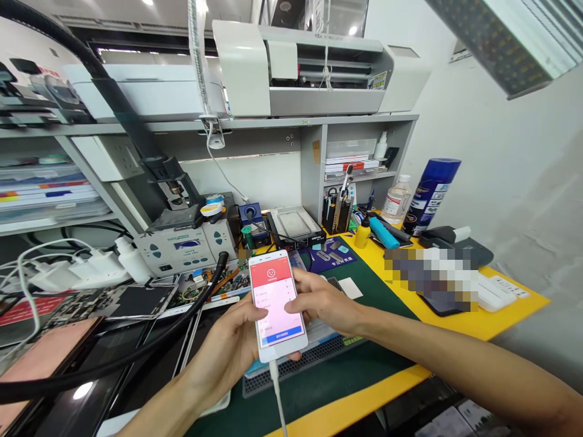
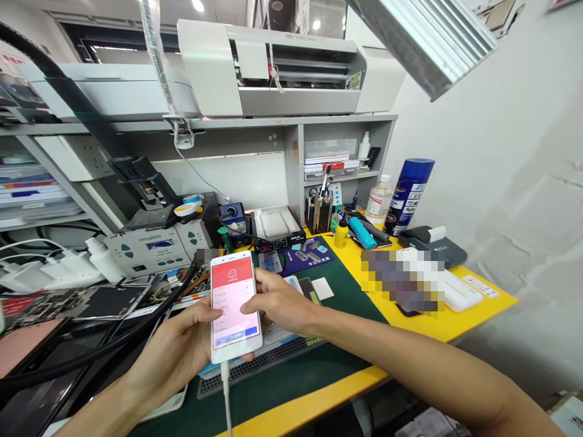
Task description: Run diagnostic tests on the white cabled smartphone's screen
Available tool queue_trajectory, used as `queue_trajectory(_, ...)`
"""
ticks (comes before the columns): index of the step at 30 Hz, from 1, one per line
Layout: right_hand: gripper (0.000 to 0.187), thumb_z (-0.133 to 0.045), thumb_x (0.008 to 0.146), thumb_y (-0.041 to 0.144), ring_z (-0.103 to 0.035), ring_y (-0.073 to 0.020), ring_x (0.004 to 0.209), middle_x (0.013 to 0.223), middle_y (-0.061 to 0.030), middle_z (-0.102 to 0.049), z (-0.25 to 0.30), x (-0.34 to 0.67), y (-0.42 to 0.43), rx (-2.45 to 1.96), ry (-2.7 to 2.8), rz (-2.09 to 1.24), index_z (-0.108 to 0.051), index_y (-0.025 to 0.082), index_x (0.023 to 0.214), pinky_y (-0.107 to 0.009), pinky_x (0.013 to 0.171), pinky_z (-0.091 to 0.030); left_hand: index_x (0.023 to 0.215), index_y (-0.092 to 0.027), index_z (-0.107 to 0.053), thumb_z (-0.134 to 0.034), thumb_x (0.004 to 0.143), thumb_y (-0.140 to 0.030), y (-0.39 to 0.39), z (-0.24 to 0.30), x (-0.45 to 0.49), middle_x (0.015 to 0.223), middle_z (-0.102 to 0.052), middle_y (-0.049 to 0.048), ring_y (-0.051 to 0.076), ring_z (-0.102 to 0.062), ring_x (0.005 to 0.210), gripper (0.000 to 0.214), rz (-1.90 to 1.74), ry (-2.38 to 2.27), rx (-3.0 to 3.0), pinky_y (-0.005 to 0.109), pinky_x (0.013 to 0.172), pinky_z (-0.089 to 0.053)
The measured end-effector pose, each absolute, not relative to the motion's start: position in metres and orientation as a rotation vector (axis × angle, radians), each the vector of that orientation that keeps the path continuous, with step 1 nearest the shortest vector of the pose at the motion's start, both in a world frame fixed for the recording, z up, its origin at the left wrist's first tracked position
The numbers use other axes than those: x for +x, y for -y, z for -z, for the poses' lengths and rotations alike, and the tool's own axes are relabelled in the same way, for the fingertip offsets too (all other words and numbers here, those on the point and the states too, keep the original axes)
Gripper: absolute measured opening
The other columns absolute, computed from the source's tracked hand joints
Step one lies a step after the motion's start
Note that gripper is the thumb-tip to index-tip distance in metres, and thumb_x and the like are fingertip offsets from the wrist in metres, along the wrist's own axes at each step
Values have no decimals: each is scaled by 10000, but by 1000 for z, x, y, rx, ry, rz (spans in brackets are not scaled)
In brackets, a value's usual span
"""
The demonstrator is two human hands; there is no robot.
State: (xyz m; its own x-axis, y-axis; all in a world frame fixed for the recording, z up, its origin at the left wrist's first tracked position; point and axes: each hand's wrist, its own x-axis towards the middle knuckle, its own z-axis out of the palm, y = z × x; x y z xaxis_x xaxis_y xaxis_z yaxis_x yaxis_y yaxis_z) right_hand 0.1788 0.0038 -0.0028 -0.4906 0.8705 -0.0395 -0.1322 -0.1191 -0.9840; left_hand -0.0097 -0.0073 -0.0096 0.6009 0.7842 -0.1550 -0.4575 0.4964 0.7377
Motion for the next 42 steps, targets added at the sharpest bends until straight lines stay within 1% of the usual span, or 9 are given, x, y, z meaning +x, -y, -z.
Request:
queue_trajectory(7,439,-637,707,176,-640,-222,833,1062,-79,-652,3,179,-4,-864,1407,-1705,-540,191,1134,-293,596,-497,1518,-293,-251,-489,926,-171,6,9,-7,1312,-607,107,262,-660,999,649,-790,-520,722,394,826,-526)
queue_trajectory(11,464,-641,712,179,-644,-213,797,1016,-73,-661,4,179,-4,-854,1404,-1711,-544,189,1166,-289,580,-499,1512,-293,-269,-498,937,-205,7,9,-7,1290,-621,116,268,-662,993,625,-789,-533,725,410,817,-531)
queue_trajectory(15,498,-633,739,163,-649,-199,804,1000,-68,-682,5,179,-4,-831,1404,-1718,-533,193,1226,-283,605,-508,1514,-275,-272,-519,937,-228,7,8,-6,1279,-626,130,269,-662,989,629,-791,-579,728,407,816,-531)
queue_trajectory(20,504,-629,741,149,-646,-183,768,981,-62,-691,5,179,-4,-815,1397,-1724,-540,190,1236,-267,586,-502,1511,-280,-279,-509,936,-233,8,6,-6,1302,-613,122,269,-667,975,621,-788,-542,727,401,811,-530)
queue_trajectory(24,507,-628,739,147,-655,-200,795,988,-66,-688,3,179,-4,-819,1383,-1734,-539,185,1236,-278,597,-505,1511,-273,-277,-499,936,-224,7,8,-7,1289,-620,121,273,-663,977,618,-783,-533,719,402,801,-531)
queue_trajectory(28,501,-637,734,149,-651,-197,805,1014,-67,-681,3,178,-3,-819,1376,-1729,-548,186,1226,-279,613,-503,1506,-264,-289,-505,932,-216,7,10,-9,1262,-633,122,268,-660,973,615,-785,-549,718,398,797,-530)
queue_trajectory(33,486,-635,742,152,-636,-166,746,1029,-69,-673,1,178,-2,-796,1370,-1740,-552,182,1220,-266,600,-495,1482,-261,-340,-488,943,-208,9,7,-8,1244,-636,116,249,-657,963,561,-787,-546,750,383,802,-525)
queue_trajectory(37,502,-631,748,156,-638,-170,733,1022,-72,-676,-1,178,-1,-780,1368,-1760,-539,181,1241,-261,567,-495,1462,-259,-378,-472,947,-198,9,6,-7,1214,-648,109,243,-654,957,526,-791,-556,757,377,793,-525)
queue_trajectory(42,509,-628,739,148,-636,-162,717,1024,-75,-680,-2,178,-1,-766,1369,-1759,-540,169,1239,-256,561,-500,1468,-259,-368,-467,949,-200,8,7,-7,1184,-659,107,242,-658,938,532,-791,-555,749,376,782,-525)
